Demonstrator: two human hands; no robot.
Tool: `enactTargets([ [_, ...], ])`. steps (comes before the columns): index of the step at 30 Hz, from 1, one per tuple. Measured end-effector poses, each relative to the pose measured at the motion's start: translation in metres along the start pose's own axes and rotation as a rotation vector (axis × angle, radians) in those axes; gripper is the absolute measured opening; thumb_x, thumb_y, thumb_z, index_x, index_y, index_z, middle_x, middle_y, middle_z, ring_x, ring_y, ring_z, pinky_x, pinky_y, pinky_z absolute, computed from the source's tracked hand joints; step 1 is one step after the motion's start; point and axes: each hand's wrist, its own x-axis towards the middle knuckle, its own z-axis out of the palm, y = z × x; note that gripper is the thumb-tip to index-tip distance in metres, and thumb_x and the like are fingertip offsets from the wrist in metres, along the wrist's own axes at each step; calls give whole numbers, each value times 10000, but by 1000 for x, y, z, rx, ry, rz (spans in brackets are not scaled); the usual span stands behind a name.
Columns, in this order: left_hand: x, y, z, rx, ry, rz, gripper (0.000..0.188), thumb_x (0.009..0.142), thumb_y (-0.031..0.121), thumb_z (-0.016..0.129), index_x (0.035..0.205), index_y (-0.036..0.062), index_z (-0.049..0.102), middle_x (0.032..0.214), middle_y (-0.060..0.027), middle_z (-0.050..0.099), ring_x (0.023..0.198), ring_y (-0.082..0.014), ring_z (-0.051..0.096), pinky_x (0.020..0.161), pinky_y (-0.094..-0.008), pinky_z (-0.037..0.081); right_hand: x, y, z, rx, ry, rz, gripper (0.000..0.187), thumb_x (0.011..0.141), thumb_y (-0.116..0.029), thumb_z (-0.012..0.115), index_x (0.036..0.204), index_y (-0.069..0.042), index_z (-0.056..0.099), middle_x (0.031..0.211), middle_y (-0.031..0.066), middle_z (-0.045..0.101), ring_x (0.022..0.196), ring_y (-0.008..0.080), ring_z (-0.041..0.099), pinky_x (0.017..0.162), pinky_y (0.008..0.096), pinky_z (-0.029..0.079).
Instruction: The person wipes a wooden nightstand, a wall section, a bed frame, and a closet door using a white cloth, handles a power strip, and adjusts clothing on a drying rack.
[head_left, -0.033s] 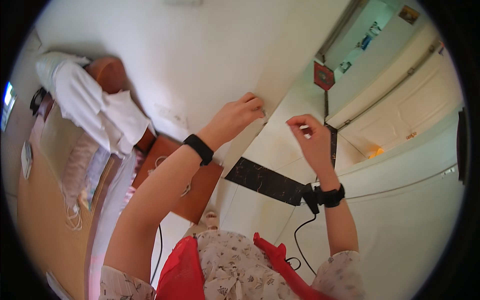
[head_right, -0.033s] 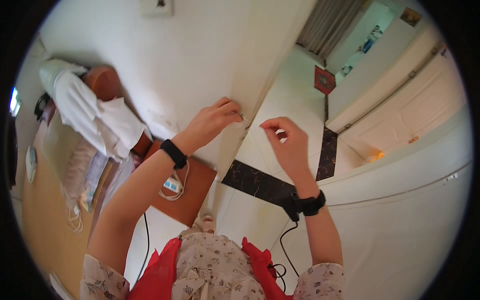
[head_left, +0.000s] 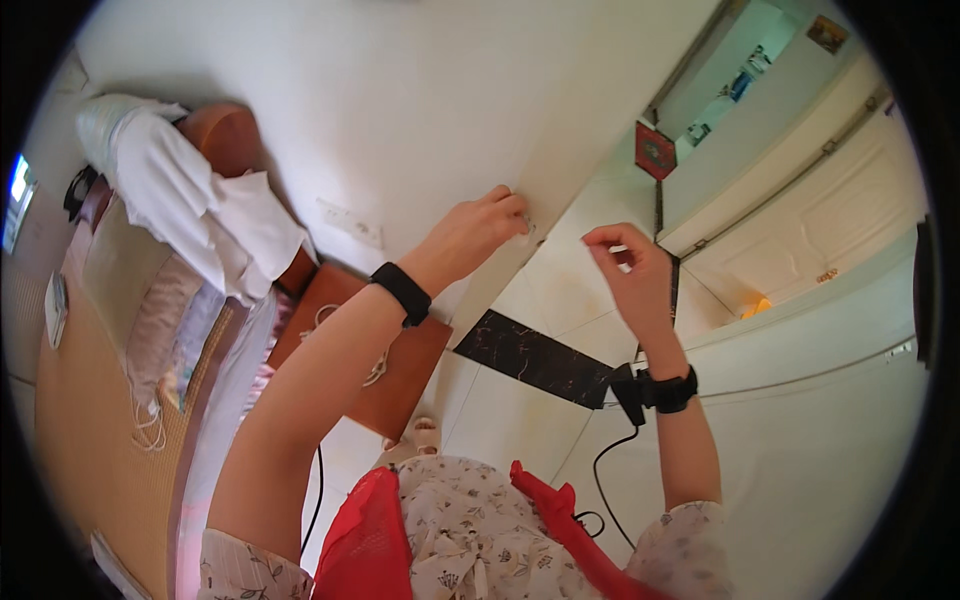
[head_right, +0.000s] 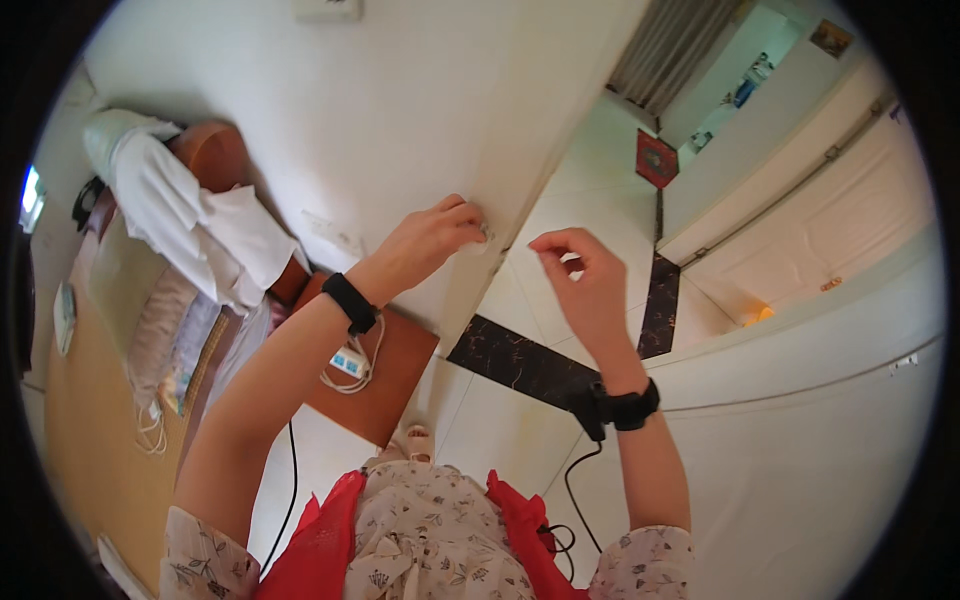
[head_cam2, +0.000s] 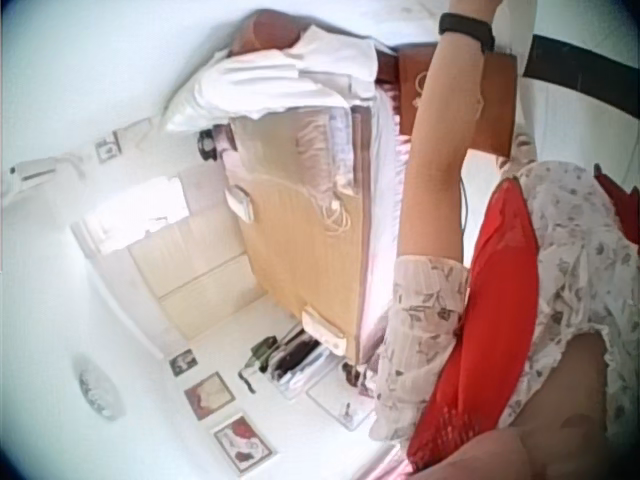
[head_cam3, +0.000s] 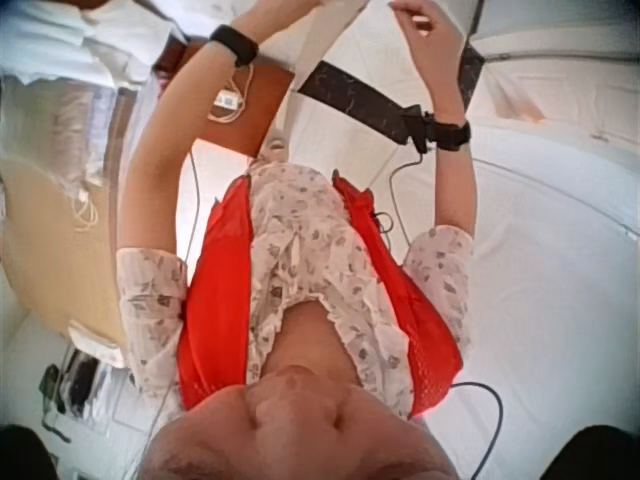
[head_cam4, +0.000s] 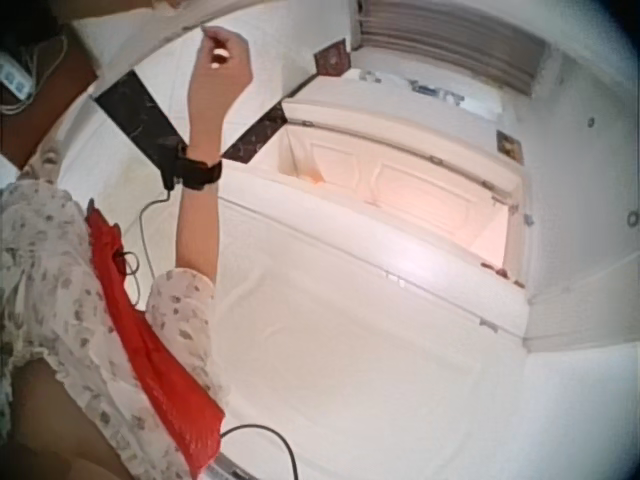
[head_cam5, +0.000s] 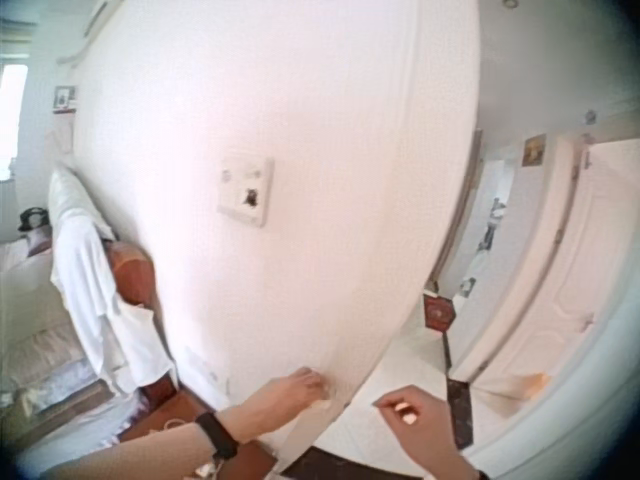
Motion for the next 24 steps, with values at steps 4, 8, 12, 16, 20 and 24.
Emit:
enactTargets([
  [4, 2, 27, -62, -91, 141, -174, 302, 840, 30, 774, 1140, 54, 743, 1092, -97, 696, 1019, -319, 648, 883, -406, 551, 14, -7, 4, 10, 38, -81, 147, 956, 30, 673, 1061, -49, 739, 1059, 20, 718, 905, 107, 662, 756, 256, 536],
  [8, -10, 53, -74, 7, 358, -333, 336, 837, 103, 822, 1158, 49, 736, 1051, -123, 701, 1000, -294, 658, 877, -377, 534, 18, 1, 14, 63, 201, -179, 227, 940, 73, 657, 1127, -48, 703, 1148, 37, 685, 975, 124, 640, 772, 256, 533],
  [12, -34, 81, -8, -217, 458, -363, 355, 833, -7, 822, 1179, 38, 759, 1181, -106, 715, 1034, -260, 690, 866, -344, 553, 37, 19, -6, 140, 283, -309, 259, 935, 88, 643, 1157, -43, 669, 1218, 75, 661, 986, 150, 630, 774, 266, 532],
  [16, 9, 92, 45, -203, 725, -433, 386, 807, -59, 825, 1168, 62, 767, 1162, -103, 698, 1025, -268, 693, 844, -350, 568, 72, 34, -33, 192, 127, -413, 298, 897, 96, 673, 1168, -29, 666, 1254, 117, 646, 984, 182, 638, 750, 285, 543],
  [20, 73, 109, 84, -110, 1001, -382, 360, 782, -59, 846, 1113, 67, 786, 1084, -81, 710, 972, -240, 696, 816, -330, 554, 86, 49, -71, 181, -91, -465, 293, 878, 99, 693, 1132, -46, 705, 1260, 119, 653, 938, 192, 675, 735, 290, 563],
  [24, 146, 123, 3, 112, 1148, -301, 307, 791, -25, 849, 1078, 68, 799, 1017, -78, 730, 899, -223, 682, 764, -322, 536, 108, 65, -98, 211, -211, -554, 293, 879, 112, 690, 1113, -61, 719, 1254, 105, 656, 889, 167, 686, 711, 276, 565],
])
